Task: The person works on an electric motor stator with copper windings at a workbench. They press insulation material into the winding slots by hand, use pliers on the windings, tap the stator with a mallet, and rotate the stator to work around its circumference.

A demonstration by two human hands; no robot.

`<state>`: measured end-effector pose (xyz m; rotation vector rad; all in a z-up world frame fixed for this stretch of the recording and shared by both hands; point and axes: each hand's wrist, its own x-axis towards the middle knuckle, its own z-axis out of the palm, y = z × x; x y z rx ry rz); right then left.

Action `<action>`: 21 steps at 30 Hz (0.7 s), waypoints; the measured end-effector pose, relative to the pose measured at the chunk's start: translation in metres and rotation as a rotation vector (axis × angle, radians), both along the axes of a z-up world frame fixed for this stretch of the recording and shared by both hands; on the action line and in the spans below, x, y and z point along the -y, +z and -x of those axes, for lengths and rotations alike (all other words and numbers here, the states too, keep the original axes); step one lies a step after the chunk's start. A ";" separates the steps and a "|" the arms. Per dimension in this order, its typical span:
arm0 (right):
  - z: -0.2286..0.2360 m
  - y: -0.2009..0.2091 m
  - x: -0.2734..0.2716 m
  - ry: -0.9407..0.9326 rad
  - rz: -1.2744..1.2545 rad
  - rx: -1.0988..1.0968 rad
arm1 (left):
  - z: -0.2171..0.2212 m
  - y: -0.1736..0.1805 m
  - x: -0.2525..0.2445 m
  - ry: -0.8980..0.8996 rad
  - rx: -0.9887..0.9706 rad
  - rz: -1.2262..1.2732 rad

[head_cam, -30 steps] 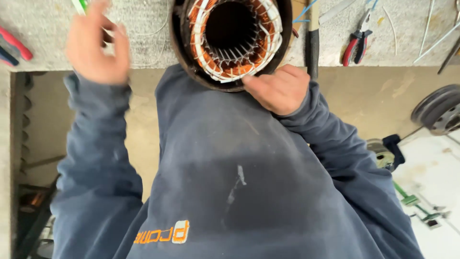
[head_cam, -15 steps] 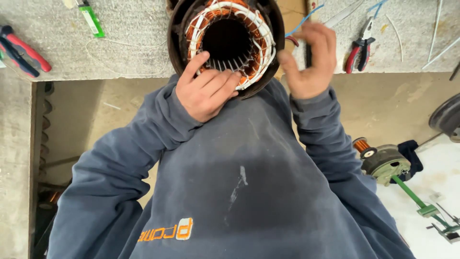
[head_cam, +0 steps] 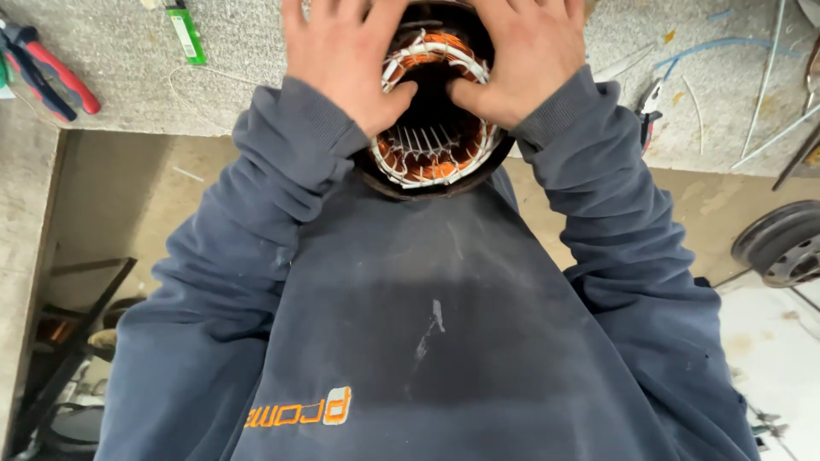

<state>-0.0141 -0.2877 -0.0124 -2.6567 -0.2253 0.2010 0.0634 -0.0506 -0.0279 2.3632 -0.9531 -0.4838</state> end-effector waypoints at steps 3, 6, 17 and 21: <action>0.002 -0.006 0.007 0.014 -0.039 -0.046 | -0.003 -0.001 0.000 -0.045 -0.052 0.055; 0.001 -0.010 0.009 0.009 -0.051 -0.014 | -0.005 -0.005 -0.006 -0.067 -0.092 0.155; 0.000 -0.006 0.009 0.028 -0.109 -0.067 | -0.010 -0.002 -0.008 -0.096 -0.132 0.211; 0.013 -0.003 -0.001 -0.099 -0.201 -0.028 | 0.003 0.006 -0.007 -0.043 -0.075 0.180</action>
